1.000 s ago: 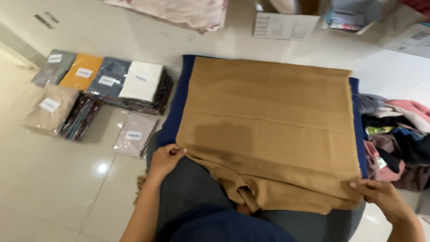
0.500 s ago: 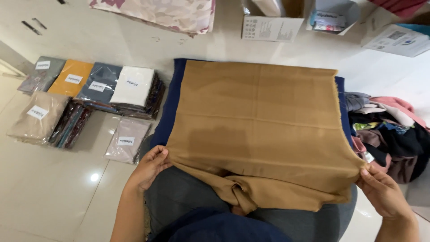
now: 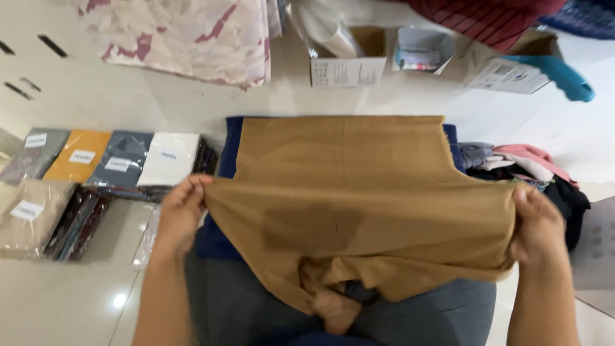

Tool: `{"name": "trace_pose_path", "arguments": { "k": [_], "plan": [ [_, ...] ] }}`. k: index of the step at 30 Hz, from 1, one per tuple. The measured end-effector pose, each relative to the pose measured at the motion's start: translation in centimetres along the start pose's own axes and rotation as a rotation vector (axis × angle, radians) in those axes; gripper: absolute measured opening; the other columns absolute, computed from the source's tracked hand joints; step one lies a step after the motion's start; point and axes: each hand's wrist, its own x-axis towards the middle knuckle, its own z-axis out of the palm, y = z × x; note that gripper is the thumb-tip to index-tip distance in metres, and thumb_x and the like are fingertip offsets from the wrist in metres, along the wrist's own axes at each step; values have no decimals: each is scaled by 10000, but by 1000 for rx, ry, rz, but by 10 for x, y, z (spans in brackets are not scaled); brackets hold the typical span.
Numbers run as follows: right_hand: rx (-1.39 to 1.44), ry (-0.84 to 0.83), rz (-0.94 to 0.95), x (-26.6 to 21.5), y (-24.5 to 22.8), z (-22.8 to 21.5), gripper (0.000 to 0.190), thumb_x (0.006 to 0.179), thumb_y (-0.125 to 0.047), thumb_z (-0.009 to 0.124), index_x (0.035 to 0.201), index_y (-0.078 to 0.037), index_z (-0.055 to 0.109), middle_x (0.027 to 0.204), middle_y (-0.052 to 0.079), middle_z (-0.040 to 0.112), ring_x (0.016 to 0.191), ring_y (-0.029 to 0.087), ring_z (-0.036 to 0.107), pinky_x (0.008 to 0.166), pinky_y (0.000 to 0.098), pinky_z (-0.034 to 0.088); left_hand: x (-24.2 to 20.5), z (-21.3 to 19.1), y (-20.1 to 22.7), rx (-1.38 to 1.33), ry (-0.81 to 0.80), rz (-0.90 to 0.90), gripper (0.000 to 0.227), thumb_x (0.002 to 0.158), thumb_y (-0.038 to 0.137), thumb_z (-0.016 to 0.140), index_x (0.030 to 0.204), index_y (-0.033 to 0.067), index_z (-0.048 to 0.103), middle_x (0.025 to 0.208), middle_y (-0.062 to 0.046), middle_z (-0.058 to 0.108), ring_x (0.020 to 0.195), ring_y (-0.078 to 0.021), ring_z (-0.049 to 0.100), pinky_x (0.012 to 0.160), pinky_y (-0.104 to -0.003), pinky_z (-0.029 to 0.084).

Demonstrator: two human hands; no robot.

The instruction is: Cleaning a piece of fabric with a lint roller and then folding it neatly.

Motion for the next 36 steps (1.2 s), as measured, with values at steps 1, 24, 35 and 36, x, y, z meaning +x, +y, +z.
{"name": "trace_pose_path", "arguments": {
  "k": [1, 24, 35, 36],
  "plan": [
    [-31, 75, -4, 13, -13, 6, 149, 1065, -293, 689, 1155, -178, 660, 1081, -88, 678, 953, 22, 632, 828, 222, 523, 11, 7, 22, -118, -4, -48, 229, 1099, 265, 564, 1135, 82, 697, 969, -40, 650, 846, -147, 600, 673, -259, 468],
    [-1111, 243, -384, 212, 116, 123, 270, 1150, -314, 546, 1103, -63, 632, 805, 223, 704, 814, 457, 725, 714, 518, 581, 246, 85, -117, 610, 223, 207, 245, 953, 169, 772, 1188, 233, 803, 1100, -98, 763, 1034, -310, 713, 903, -402, 555],
    [-1522, 378, -471, 195, 120, 137, 225, 1118, -313, 534, 1023, -115, 581, 671, 82, 632, 591, 301, 702, 509, 417, 587, 240, 87, -156, 991, 383, 682, 312, 960, 107, 730, 1242, 221, 795, 1068, -92, 736, 987, -335, 714, 880, -420, 592],
    [-1500, 370, -464, 197, 122, 136, 227, 1108, -316, 542, 1028, -106, 578, 684, 99, 633, 614, 332, 708, 529, 442, 591, 239, 87, -155, 1030, 392, 683, 318, 960, 101, 729, 1246, 221, 795, 1085, -87, 731, 991, -328, 714, 885, -407, 594]
  ]
}}
